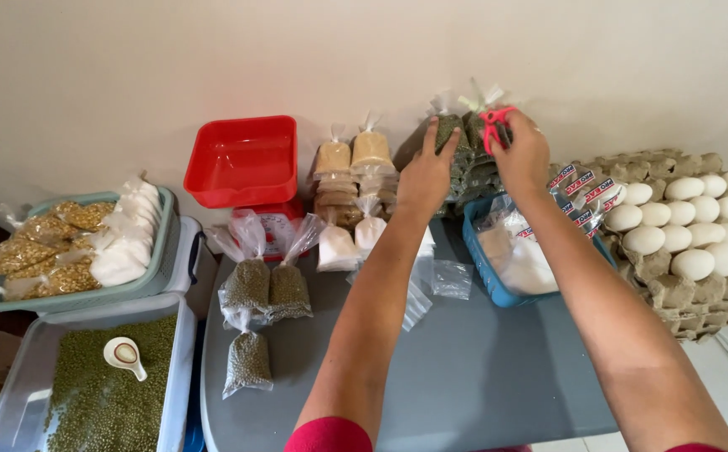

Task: Trimming excess plastic from the tops of sealed bags of mung beans using scissors

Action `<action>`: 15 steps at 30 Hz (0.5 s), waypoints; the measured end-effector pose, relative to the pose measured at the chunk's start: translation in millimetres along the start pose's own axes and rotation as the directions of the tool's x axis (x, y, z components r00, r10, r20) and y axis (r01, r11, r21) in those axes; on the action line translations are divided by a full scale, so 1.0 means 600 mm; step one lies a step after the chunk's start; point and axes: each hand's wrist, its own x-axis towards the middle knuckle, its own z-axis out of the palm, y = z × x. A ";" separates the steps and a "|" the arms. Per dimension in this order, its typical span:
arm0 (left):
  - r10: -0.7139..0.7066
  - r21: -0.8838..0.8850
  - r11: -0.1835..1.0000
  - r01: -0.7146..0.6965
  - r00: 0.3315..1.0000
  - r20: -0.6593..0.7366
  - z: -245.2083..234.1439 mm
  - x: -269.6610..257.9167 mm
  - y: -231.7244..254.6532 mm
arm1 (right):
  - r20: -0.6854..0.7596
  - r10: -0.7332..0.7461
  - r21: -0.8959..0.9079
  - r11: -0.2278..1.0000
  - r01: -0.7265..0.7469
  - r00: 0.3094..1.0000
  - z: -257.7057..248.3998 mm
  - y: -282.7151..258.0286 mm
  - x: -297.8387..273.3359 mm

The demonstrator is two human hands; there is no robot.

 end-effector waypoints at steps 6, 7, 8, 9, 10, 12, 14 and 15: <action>0.025 0.079 0.996 -0.027 1.000 0.015 0.021 0.009 -0.008 | 0.139 -0.168 0.006 0.986 0.169 0.976 0.049 0.075 0.007; 0.023 0.080 0.996 -0.024 1.000 0.015 0.021 0.010 -0.011 | 0.140 -0.169 0.007 0.985 0.170 0.976 0.048 0.069 0.012; 0.032 0.090 0.995 -0.033 0.999 0.019 0.023 0.010 -0.011 | 0.146 -0.175 -0.014 0.984 0.179 0.974 0.044 0.067 0.014; 0.040 0.100 0.994 -0.042 0.999 0.024 0.025 0.011 -0.011 | 0.152 -0.180 -0.035 0.982 0.187 0.972 0.040 0.064 0.016; 0.042 0.099 0.994 -0.044 0.999 0.022 0.025 0.010 -0.010 | 0.151 -0.180 -0.037 0.981 0.188 0.972 0.041 0.067 0.016; 0.034 0.091 0.995 -0.037 0.999 0.034 0.023 0.010 -0.009 | 0.167 -0.169 -0.014 0.985 0.174 0.971 0.044 0.071 0.020; 0.027 0.104 0.994 -0.031 0.999 0.040 0.025 0.008 -0.008 | 0.163 -0.165 0.013 0.986 0.165 0.973 0.026 0.052 0.017; 0.020 0.116 0.993 -0.026 0.999 0.050 0.027 0.007 -0.008 | 0.162 -0.158 0.040 0.987 0.153 0.974 0.019 0.044 0.015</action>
